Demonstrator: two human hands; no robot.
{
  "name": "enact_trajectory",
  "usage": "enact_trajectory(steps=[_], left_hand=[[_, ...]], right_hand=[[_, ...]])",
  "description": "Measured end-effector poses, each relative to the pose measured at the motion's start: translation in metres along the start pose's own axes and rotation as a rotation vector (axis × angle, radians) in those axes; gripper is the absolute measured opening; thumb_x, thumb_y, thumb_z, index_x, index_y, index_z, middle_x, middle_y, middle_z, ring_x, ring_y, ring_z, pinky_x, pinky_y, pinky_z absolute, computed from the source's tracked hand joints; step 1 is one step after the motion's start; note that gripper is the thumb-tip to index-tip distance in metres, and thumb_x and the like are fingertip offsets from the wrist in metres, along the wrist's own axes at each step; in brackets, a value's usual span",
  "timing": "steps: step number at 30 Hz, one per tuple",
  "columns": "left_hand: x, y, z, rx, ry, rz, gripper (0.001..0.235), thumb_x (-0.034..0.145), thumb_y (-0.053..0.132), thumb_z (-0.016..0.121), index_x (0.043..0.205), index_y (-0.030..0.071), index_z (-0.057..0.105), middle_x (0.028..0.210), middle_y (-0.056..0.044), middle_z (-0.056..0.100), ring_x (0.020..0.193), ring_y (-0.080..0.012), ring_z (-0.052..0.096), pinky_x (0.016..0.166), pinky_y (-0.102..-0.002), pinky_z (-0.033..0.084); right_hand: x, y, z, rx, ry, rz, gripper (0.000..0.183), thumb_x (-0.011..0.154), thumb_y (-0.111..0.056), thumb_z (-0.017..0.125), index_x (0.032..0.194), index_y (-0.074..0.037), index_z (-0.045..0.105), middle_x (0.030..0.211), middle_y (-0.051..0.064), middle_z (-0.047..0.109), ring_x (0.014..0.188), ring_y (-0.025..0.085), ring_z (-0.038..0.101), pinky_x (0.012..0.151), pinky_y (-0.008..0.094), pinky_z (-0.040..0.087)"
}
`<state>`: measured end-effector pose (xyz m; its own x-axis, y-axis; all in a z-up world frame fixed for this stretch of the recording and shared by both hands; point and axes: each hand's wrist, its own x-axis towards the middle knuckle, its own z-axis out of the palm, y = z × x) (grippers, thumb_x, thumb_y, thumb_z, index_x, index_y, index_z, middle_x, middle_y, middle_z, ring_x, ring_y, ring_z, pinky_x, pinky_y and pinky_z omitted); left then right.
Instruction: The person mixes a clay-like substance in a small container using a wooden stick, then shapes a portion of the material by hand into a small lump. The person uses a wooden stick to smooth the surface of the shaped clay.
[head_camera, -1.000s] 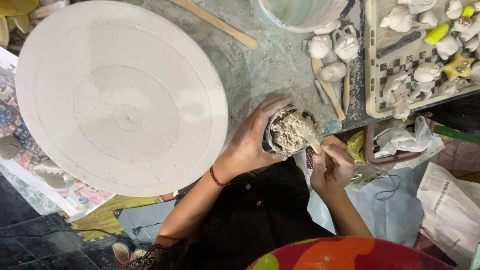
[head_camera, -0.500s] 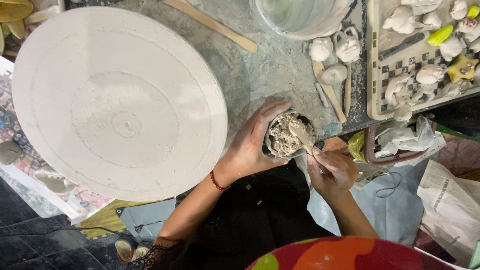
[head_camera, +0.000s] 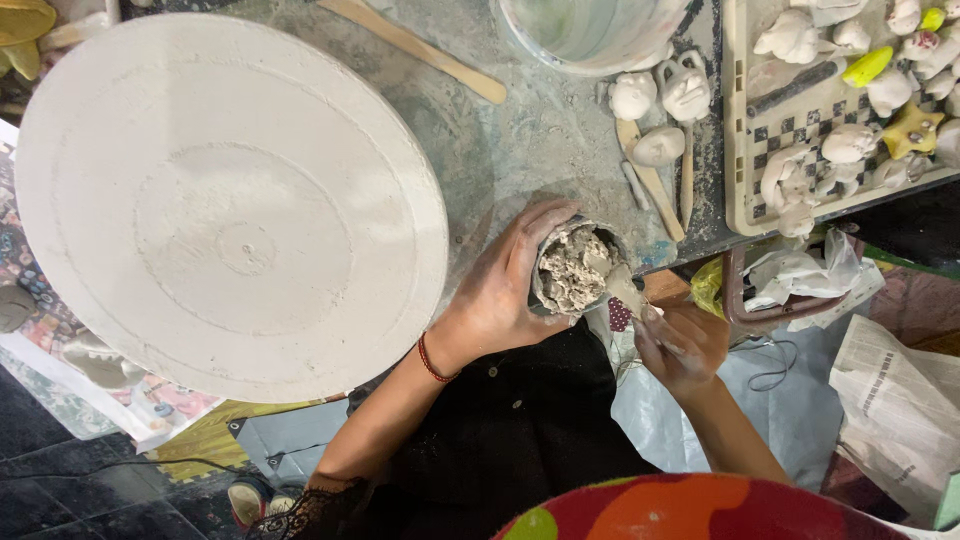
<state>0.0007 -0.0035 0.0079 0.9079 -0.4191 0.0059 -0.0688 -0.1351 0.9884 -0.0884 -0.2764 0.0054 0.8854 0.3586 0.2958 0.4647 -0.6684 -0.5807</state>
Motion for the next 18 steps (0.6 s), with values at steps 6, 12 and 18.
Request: enact_trajectory(steps=[6,12,18], left_hand=[[-0.003,-0.003,0.003,0.007,-0.018,-0.026,0.111,0.065,0.016,0.096,0.154,0.009,0.032,0.155,-0.018,0.045,0.145,-0.0356,0.049,0.124,-0.044,0.045],[-0.002,-0.007,0.005,0.001,0.032,0.030,0.111,0.065,0.016,0.097,0.153,0.009,0.030,0.154,-0.016,0.044,0.146,-0.0358,0.046,0.126,-0.045,0.042],[-0.003,-0.007,0.003,0.007,0.069,0.057,0.110,0.063,0.016,0.099,0.151,0.010,0.033,0.152,-0.014,0.048,0.145,-0.0349,0.048,0.125,-0.044,0.043]], right_hand=[[-0.031,0.003,-0.005,-0.030,-0.020,0.054,0.040,0.083,0.005,0.082,0.112,-0.007,0.058,0.064,0.003,0.052,0.051,0.019,0.052,0.051,0.035,0.043],[-0.067,0.029,-0.008,-0.071,0.021,0.080,0.036,0.088,0.001,0.080,0.116,-0.013,0.063,0.059,-0.001,0.052,0.049,0.010,0.049,0.047,0.029,0.038],[-0.061,0.000,-0.046,0.052,0.011,0.239,0.030,0.090,-0.002,0.075,0.119,-0.009,0.068,0.065,-0.002,0.062,0.053,0.005,0.056,0.046,0.022,0.041]])
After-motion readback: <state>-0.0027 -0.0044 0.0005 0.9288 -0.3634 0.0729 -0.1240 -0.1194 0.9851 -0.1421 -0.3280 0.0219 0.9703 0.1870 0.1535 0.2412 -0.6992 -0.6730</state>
